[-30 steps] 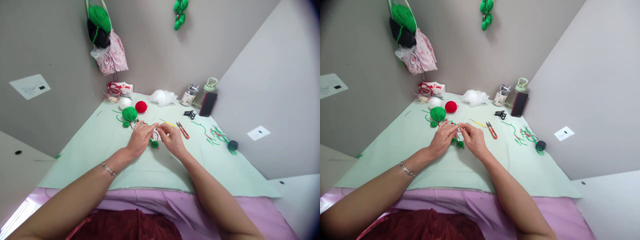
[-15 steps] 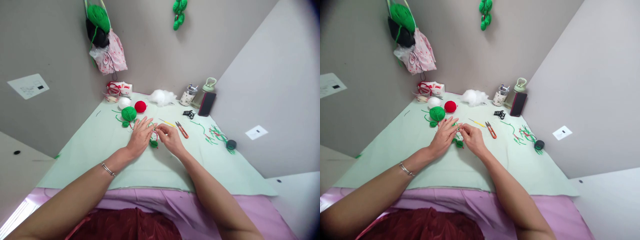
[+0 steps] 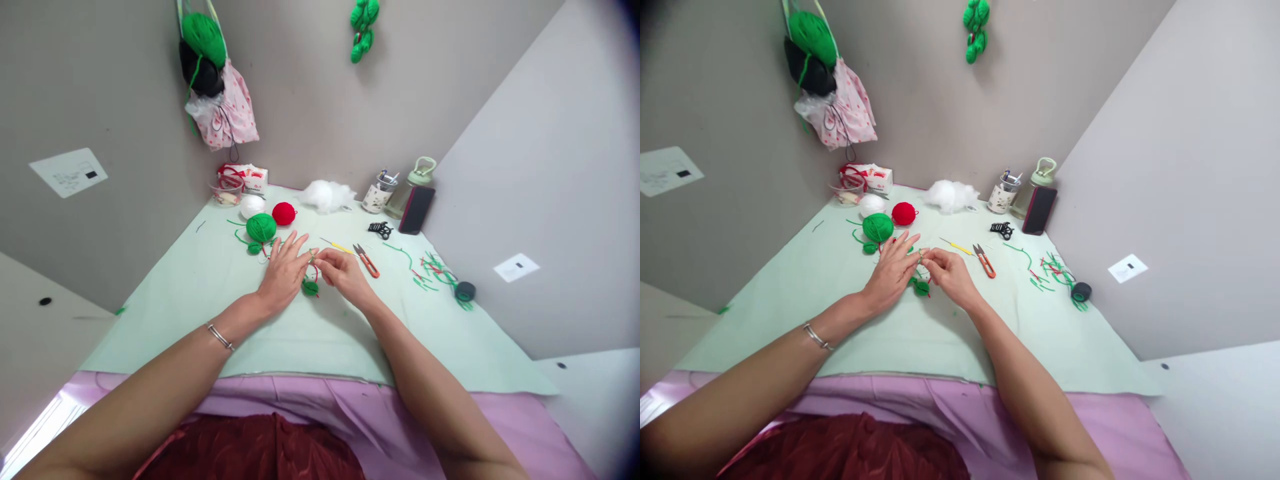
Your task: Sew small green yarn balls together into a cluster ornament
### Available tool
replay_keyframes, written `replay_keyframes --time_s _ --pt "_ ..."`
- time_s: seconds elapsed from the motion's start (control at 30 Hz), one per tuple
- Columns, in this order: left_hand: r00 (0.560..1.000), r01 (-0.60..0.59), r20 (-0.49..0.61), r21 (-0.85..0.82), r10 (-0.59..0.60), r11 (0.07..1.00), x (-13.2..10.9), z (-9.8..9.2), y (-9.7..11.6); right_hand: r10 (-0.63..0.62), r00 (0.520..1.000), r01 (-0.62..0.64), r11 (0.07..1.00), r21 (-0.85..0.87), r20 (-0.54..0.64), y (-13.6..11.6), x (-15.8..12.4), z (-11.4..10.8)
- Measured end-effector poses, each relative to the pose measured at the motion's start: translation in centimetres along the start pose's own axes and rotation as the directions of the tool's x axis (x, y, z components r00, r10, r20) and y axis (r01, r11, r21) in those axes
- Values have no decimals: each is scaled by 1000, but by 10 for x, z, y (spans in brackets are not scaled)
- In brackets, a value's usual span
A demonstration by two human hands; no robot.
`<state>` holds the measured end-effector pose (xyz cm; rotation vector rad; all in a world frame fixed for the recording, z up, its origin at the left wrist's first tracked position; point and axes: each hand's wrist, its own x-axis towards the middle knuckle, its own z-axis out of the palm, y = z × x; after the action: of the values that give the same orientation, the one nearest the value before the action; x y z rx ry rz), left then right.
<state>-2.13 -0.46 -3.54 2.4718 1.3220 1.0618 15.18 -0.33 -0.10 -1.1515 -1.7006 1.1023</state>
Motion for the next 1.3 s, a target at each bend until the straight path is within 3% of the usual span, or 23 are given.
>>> replay_keyframes --time_s 0.7,0.87,0.97,1.13,1.3 --pt "999 -15 51 24 14 1000 1 0 -5 55 998 -58 994 98 33 2 2 -2" --pt "998 13 67 -41 -10 999 3 -4 -4 40 997 -45 996 78 66 3 2 1" --pt "993 97 87 -144 -85 985 6 -7 -5 -6 1000 7 1000 10 -24 7 2 1" --pt "957 285 62 -403 -285 869 11 -10 -10 -101 988 68 964 -259 -118 11 1 1" --pt "886 416 140 -659 -442 626 14 -10 -12 -170 980 118 913 -390 -100 11 -1 6"
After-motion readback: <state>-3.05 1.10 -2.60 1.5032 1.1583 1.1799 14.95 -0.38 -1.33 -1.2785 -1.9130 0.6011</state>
